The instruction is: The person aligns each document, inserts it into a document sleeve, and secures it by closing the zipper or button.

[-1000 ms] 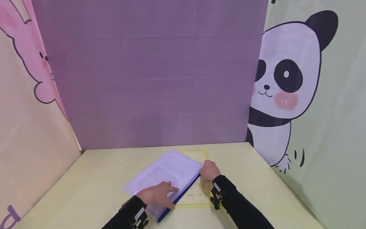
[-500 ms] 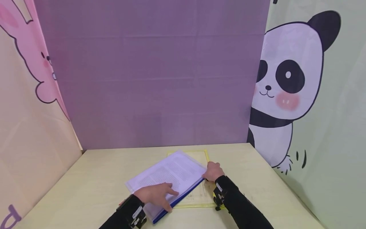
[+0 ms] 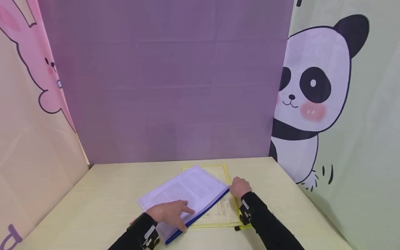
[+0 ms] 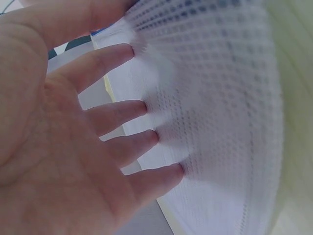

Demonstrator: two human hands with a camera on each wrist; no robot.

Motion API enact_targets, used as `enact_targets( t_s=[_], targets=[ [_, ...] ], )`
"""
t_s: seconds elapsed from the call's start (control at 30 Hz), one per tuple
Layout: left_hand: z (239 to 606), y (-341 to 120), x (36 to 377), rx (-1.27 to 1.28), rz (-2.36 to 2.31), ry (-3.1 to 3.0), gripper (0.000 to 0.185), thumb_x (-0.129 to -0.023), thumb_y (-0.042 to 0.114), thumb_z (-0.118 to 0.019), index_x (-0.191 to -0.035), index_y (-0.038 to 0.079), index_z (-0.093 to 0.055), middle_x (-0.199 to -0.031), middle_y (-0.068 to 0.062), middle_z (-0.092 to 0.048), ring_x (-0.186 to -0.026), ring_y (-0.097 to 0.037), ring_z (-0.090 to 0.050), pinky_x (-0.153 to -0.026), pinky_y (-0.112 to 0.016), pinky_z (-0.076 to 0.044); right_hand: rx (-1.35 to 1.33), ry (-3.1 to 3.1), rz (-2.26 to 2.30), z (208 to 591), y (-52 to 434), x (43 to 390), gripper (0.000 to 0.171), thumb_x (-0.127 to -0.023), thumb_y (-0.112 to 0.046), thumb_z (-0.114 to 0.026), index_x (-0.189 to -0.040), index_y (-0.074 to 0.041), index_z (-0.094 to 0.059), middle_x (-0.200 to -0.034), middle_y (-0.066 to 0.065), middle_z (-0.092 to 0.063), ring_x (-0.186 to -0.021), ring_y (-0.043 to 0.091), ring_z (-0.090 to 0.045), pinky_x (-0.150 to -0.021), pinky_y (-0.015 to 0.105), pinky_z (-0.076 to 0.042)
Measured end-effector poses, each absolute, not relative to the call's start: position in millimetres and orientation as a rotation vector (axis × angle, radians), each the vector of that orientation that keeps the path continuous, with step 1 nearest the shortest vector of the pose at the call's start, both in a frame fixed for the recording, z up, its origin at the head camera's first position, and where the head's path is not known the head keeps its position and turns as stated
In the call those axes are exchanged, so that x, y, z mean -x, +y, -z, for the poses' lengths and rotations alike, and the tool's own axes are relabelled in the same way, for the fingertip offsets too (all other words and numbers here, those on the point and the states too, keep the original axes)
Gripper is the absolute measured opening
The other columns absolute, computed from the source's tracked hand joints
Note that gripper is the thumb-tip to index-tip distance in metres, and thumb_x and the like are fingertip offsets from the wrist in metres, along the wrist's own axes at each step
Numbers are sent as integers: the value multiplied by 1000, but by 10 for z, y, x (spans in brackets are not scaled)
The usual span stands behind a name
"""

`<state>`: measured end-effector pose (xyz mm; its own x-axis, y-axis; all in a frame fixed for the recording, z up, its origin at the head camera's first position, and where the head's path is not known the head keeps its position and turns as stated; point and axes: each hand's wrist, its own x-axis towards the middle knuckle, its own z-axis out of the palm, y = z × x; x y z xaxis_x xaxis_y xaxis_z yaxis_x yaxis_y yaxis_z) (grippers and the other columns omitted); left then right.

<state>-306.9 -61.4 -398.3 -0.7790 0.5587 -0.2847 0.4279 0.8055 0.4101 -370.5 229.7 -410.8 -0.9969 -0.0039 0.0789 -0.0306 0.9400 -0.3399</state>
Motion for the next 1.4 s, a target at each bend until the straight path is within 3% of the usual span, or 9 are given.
enact_targets(
  t_s=[0.13,0.27,0.37,0.47,0.7,0.83,1.07,1.23,1.4],
  targets=[
    [4003,-615,3085,-765,-428,2603,58,-79,26,-84,-135,28,-67,-153,-11,-48,-144,-29,-40,-115,-45,-37,-57,-3008,-502,4155,2339,3738,16,-91,-6,-53,-81,4,-60,-78,16,-61,-69,28,-55,-65,44,-53],
    [4028,-616,3096,-762,-395,2611,61,-80,30,-83,-139,28,-64,-154,-7,-47,-145,-28,-40,-115,-45,-36,4,-3065,-530,4216,2367,3757,18,-91,-14,-51,-83,0,-57,-76,13,-54,-68,26,-52,-62,41,-45],
    [4027,-622,3089,-716,-375,2629,62,-80,32,-83,-139,31,-64,-155,-2,-48,-146,-32,-37,-116,-52,-34,6,-3104,-462,4210,2348,3732,17,-91,-18,-53,-82,-3,-56,-74,10,-52,-66,25,-51,-60,40,-43],
    [4015,-626,3079,-665,-386,2639,60,-81,35,-83,-138,33,-64,-155,0,-47,-148,-39,-31,-115,-61,-31,-59,-3116,-319,4196,2312,3697,16,-92,-15,-55,-84,-3,-61,-75,10,-57,-65,25,-53,-60,43,-48],
    [4058,-622,3082,-627,-367,2720,55,-91,49,-72,-142,30,-61,-156,-16,-43,-145,-40,-36,-113,-58,-35,-192,-3124,-70,4337,2302,3760,15,-95,-15,-59,-85,-5,-65,-76,7,-60,-64,23,-53,-59,42,-48],
    [4087,-587,3105,-617,-266,2764,50,-96,47,-64,-143,32,-60,-154,-16,-46,-143,-37,-41,-113,-55,-37,-252,-3099,25,4426,2328,3817,17,-95,-15,-59,-81,-7,-64,-75,8,-61,-64,23,-54,-60,45,-52],
    [4091,-544,3082,-567,-249,2800,51,-92,43,-70,-141,36,-61,-153,-13,-48,-142,-36,-42,-111,-56,-39,-334,-2943,196,4454,2296,3791,19,-91,-12,-64,-73,-6,-63,-71,11,-62,-64,31,-64,-58,49,-56],
    [4090,-527,3084,-524,-286,2798,51,-90,43,-74,-139,37,-63,-151,-12,-50,-141,-35,-44,-110,-55,-40,-344,-2916,195,4470,2209,3752,17,-84,-13,-69,-69,-6,-63,-68,10,-63,-62,30,-64,-55,49,-55],
    [4064,-533,3084,-508,-285,2802,52,-89,43,-75,-139,37,-63,-150,-12,-50,-140,-36,-45,-109,-56,-41,-350,-2957,144,4416,2140,3709,20,-86,-10,-66,-68,-6,-60,-66,11,-62,-59,28,-60,-54,49,-54]
  ],
)
